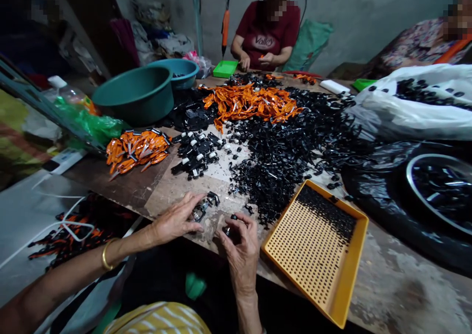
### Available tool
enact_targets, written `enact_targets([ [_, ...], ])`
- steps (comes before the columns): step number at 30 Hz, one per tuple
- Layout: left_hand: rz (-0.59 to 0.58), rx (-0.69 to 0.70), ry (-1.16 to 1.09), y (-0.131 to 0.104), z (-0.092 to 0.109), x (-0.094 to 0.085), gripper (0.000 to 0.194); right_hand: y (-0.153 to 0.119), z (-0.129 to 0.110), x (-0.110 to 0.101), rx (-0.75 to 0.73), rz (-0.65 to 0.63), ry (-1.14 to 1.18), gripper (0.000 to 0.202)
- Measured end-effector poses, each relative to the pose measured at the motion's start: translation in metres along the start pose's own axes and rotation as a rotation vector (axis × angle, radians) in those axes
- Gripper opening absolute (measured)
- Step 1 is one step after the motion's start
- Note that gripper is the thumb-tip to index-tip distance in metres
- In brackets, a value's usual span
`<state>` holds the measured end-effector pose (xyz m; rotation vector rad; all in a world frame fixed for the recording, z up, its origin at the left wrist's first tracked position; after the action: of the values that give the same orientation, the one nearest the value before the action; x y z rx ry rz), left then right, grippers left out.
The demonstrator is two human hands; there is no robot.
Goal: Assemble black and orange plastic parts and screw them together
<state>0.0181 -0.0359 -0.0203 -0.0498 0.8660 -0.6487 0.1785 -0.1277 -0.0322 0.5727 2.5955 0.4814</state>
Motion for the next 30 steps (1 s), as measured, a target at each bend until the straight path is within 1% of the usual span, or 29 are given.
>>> enact_targets([
  [2, 0.036, -0.015, 0.184, -0.002, 0.005, 0.003, 0.069, -0.002, 0.007, -0.001, 0.070, 0.017, 0.064, 0.023],
  [4, 0.041, -0.010, 0.306, -0.003, 0.009, 0.008, 0.057, -0.005, 0.013, -0.001, 0.143, 0.023, 0.133, 0.024],
  [6, 0.062, 0.006, 0.370, -0.003, 0.012, 0.011, 0.040, -0.007, 0.016, 0.000, 0.202, 0.016, 0.193, 0.026],
  [8, 0.098, 0.030, 0.360, -0.002, 0.012, 0.007, 0.033, -0.010, 0.018, 0.002, 0.243, -0.003, 0.238, 0.028],
  [10, 0.112, 0.051, 0.220, 0.000, 0.008, 0.000, 0.035, -0.011, 0.019, 0.003, 0.261, -0.016, 0.275, 0.029],
  [11, 0.097, 0.038, 0.096, 0.001, 0.002, -0.003, 0.034, -0.011, 0.019, 0.003, 0.258, -0.015, 0.301, 0.029],
  [12, 0.055, 0.000, -0.055, 0.003, -0.005, -0.003, 0.031, -0.011, 0.018, 0.002, 0.241, -0.011, 0.338, 0.030],
  [13, -0.014, -0.054, -0.221, 0.005, -0.013, 0.000, 0.028, -0.010, 0.015, 0.001, 0.209, -0.007, 0.372, 0.030],
  [15, -0.199, -0.160, -0.541, 0.005, -0.023, 0.014, 0.024, -0.006, 0.004, -0.002, 0.106, -0.003, 0.364, 0.036],
  [17, -0.349, -0.201, -0.765, 0.003, -0.021, 0.026, 0.026, 0.000, -0.011, -0.005, -0.030, -0.001, 0.230, 0.045],
  [18, -0.383, -0.200, -0.831, 0.001, -0.017, 0.029, 0.029, 0.003, -0.020, -0.005, -0.099, -0.009, 0.144, 0.049],
  [20, -0.413, -0.196, -0.891, -0.001, -0.010, 0.031, 0.033, 0.009, -0.037, 0.000, -0.222, -0.054, 0.023, 0.054],
  [23, -0.466, -0.214, -0.914, -0.005, -0.002, 0.035, 0.032, 0.014, -0.051, 0.013, -0.334, -0.144, -0.031, 0.054],
  [26, -0.505, -0.217, -0.930, -0.006, -0.001, 0.036, 0.027, 0.016, -0.051, 0.018, -0.344, -0.183, -0.040, 0.052],
  [28, -0.539, -0.205, -0.949, -0.005, -0.004, 0.036, 0.026, 0.017, -0.045, 0.020, -0.310, -0.240, -0.015, 0.050],
  [30, -0.606, -0.187, -0.964, -0.006, -0.005, 0.038, 0.026, 0.016, -0.040, 0.022, -0.268, -0.312, 0.028, 0.049],
])
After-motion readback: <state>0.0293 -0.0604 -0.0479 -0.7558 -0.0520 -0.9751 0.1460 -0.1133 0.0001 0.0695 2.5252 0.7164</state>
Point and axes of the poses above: each hand's wrist, its own y-axis towards the middle knuckle, its own x-axis out of the palm, z = x × y, the point moved 9 cm from there along y, towards the middle knuckle, and after that the axes turned 7 degrees about -x, right-handed, at the moved point
